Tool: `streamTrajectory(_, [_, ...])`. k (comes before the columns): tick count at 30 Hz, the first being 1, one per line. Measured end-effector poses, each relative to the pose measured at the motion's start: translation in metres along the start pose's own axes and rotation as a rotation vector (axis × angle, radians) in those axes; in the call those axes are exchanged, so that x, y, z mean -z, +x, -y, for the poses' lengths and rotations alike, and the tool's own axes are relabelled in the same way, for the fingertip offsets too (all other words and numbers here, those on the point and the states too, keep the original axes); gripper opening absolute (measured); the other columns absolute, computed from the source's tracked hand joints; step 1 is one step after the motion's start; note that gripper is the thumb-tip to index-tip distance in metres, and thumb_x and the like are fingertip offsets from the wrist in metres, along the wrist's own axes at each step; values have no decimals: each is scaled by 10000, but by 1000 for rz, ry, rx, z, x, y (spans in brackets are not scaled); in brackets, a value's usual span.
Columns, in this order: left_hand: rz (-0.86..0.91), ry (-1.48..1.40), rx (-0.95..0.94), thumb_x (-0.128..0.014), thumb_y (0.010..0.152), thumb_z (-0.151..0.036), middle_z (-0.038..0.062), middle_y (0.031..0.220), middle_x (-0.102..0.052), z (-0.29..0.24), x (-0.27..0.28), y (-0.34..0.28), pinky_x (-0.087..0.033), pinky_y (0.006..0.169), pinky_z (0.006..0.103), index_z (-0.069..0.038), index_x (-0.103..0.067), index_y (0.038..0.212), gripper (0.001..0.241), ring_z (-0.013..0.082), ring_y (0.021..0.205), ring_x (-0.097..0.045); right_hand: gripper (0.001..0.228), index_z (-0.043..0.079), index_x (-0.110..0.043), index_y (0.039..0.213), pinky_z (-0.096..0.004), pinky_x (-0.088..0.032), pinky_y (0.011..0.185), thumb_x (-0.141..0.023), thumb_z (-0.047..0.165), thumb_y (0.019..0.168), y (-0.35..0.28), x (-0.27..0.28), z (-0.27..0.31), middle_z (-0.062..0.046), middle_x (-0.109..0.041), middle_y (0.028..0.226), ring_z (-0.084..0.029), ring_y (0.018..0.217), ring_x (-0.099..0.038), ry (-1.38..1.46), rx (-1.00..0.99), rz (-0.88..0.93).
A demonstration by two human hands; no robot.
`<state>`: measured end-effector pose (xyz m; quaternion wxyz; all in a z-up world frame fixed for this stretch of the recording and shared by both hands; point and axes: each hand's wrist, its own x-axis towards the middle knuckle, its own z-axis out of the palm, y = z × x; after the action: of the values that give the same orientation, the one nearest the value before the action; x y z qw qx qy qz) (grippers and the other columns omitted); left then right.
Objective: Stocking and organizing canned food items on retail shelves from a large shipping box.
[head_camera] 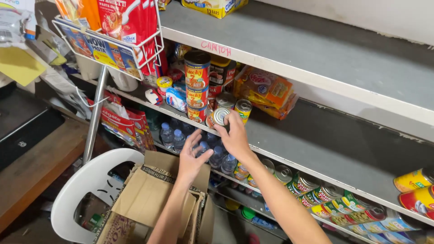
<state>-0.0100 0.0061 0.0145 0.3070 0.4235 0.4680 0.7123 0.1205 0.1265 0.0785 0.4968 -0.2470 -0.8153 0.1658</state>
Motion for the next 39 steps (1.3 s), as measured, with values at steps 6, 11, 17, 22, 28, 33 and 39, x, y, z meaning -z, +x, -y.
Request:
streamTrajectory(6, [72, 63, -282, -793, 851, -68, 159, 1597, -436, -16, -3, 26, -267, 1244, 420, -7, -405, 1536, 790, 303, 1521, -367, 379, 37, -453, 986, -347, -490, 835, -803, 101, 855, 8, 19, 3, -84, -555, 973, -242, 888, -536, 164, -93, -3])
streamTrajectory(11, [95, 261, -209, -632, 980, -133, 162, 1499, -565, -30, -10, 29, -423, 1149, 350, -24, -436, 1534, 598, 264, 1378, -559, 326, 81, -450, 1053, -257, -472, 794, -748, 159, 949, 1, 27, 6, -2, -536, 985, -84, 917, -509, 632, -284, 151])
streamTrajectory(17, [211, -364, 224, -352, 1087, -358, 146, 1382, -615, -3, -16, 13, -586, 871, 387, -83, -408, 1548, 539, 237, 1171, -661, 316, 69, -528, 1030, -223, -430, 625, -791, 175, 890, 0, 34, 37, 26, -574, 831, -36, 736, -491, 534, -372, 317])
streamTrajectory(22, [253, -513, 423, -290, 1105, -502, 196, 1117, -690, 22, -9, -8, -604, 499, 411, -18, -420, 1480, 627, 339, 675, -742, 255, 60, -650, 1020, -239, -486, 543, -776, 207, 853, -11, 25, 11, 24, -688, 718, -38, 603, -608, 392, -556, 377])
streamTrajectory(28, [254, -506, 421, -265, 1078, -498, 212, 987, -695, 21, -5, -17, -612, 563, 396, -60, -373, 1542, 647, 297, 617, -710, 410, 1, -585, 1230, -276, -502, 708, -822, 182, 948, -5, 17, -54, -159, -620, 1032, -139, 815, -548, 113, -421, -321])
streamTrajectory(33, [234, -516, 445, -253, 1063, -513, 173, 934, -671, 12, -7, -15, -601, 532, 399, -62, -373, 1533, 663, 282, 602, -699, 847, -38, -371, 1439, -421, -509, 929, -876, 209, 805, -4, 10, -78, -254, -510, 1393, -320, 1243, -542, 38, -380, -210])
streamTrajectory(39, [256, -509, 464, -258, 1049, -519, 173, 923, -676, 12, -9, -14, -590, 519, 389, -70, -376, 1527, 666, 283, 593, -704, 615, 3, -554, 1337, -392, -496, 993, -839, 208, 832, 1, 21, -69, -199, -667, 1274, -306, 1187, -640, -44, -443, -44])
